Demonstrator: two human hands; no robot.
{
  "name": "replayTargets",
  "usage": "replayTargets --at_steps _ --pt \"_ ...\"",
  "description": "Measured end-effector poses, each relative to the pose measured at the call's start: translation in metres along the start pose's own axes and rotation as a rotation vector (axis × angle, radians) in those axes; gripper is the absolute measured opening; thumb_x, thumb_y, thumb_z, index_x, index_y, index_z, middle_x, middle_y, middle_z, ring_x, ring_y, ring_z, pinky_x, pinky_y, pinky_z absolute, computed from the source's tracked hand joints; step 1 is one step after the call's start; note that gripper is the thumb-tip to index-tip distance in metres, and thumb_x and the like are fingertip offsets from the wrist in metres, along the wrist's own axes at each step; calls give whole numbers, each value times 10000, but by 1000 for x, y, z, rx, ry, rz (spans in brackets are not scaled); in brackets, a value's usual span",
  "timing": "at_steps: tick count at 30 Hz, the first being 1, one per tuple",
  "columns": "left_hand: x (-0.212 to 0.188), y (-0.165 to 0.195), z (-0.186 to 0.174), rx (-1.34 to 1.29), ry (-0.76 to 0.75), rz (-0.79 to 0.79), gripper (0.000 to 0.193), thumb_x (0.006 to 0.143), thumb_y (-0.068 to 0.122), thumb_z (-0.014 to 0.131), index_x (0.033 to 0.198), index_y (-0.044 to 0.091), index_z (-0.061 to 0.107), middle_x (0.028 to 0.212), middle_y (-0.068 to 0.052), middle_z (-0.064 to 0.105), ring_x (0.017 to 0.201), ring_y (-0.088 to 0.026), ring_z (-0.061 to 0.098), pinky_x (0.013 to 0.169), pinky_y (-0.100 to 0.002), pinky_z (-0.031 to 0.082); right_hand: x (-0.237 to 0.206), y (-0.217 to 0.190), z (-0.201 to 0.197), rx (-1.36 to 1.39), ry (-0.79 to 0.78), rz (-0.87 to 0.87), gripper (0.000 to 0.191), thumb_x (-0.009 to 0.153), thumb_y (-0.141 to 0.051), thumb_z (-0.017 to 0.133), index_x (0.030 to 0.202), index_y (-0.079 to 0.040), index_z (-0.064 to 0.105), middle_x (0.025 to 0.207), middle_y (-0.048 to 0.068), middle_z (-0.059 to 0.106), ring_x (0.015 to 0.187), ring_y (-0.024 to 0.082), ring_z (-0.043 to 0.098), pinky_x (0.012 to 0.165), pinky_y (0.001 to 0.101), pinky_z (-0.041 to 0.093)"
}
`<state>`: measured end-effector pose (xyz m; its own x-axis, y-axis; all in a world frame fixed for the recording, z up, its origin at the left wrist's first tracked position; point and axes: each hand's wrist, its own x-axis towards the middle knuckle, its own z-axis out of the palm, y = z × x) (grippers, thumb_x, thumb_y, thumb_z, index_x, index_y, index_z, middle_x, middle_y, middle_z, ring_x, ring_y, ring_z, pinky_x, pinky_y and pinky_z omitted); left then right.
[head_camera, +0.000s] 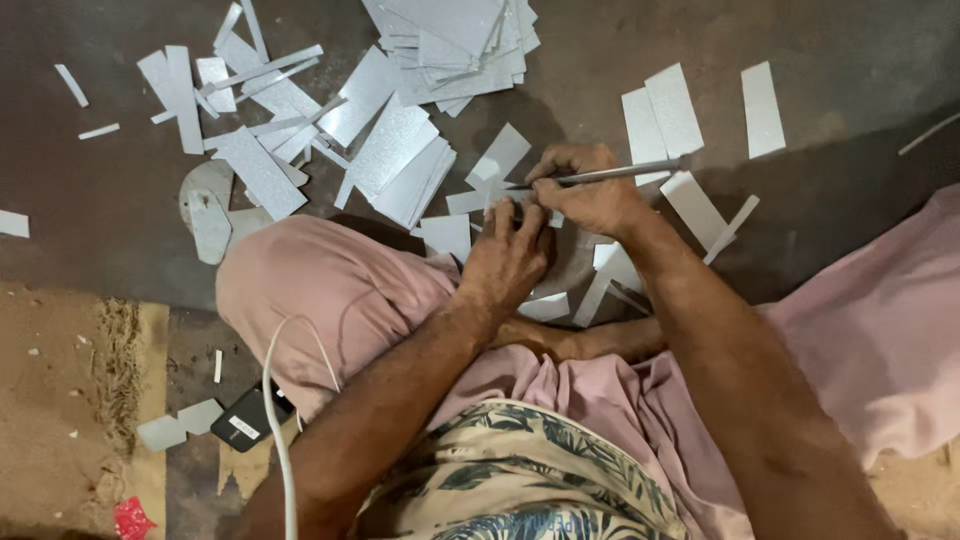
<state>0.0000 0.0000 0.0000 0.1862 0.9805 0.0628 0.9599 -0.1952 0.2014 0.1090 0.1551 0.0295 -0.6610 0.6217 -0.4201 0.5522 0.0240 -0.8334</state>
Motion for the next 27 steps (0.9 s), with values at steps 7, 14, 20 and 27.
replayTargets --at_steps 7,14,20,27 --pt "6 -1 -17 11 -116 22 379 881 170 638 1187 -36 726 1320 -233 563 1140 -428 541 959 -481 528 -36 22 1 -50 221 -61 160 874 -126 710 940 19 725 751 103 695 661 130 630 590 306 508" --pt "9 -2 -16 -35 -70 8 338 865 158 622 1134 -18 725 1305 -210 568 1146 -431 546 961 -495 526 -81 46 19 148 456 76 154 921 -115 666 998 15 701 855 86 763 794 125 736 693 275 588" --pt "11 -5 -12 -50 -89 16 367 851 144 627 1169 -26 697 1295 -197 549 1134 -423 535 968 -492 521 -101 37 63 -35 662 95 147 896 -101 697 987 15 703 815 150 752 709 162 732 636 312 568" --pt "10 -11 -12 -75 -164 36 242 864 111 652 1058 -8 734 1248 -140 591 1166 -399 573 799 -438 592 -133 10 88 -106 697 -3 186 869 -118 748 1016 -10 710 822 162 738 727 192 734 661 339 571"
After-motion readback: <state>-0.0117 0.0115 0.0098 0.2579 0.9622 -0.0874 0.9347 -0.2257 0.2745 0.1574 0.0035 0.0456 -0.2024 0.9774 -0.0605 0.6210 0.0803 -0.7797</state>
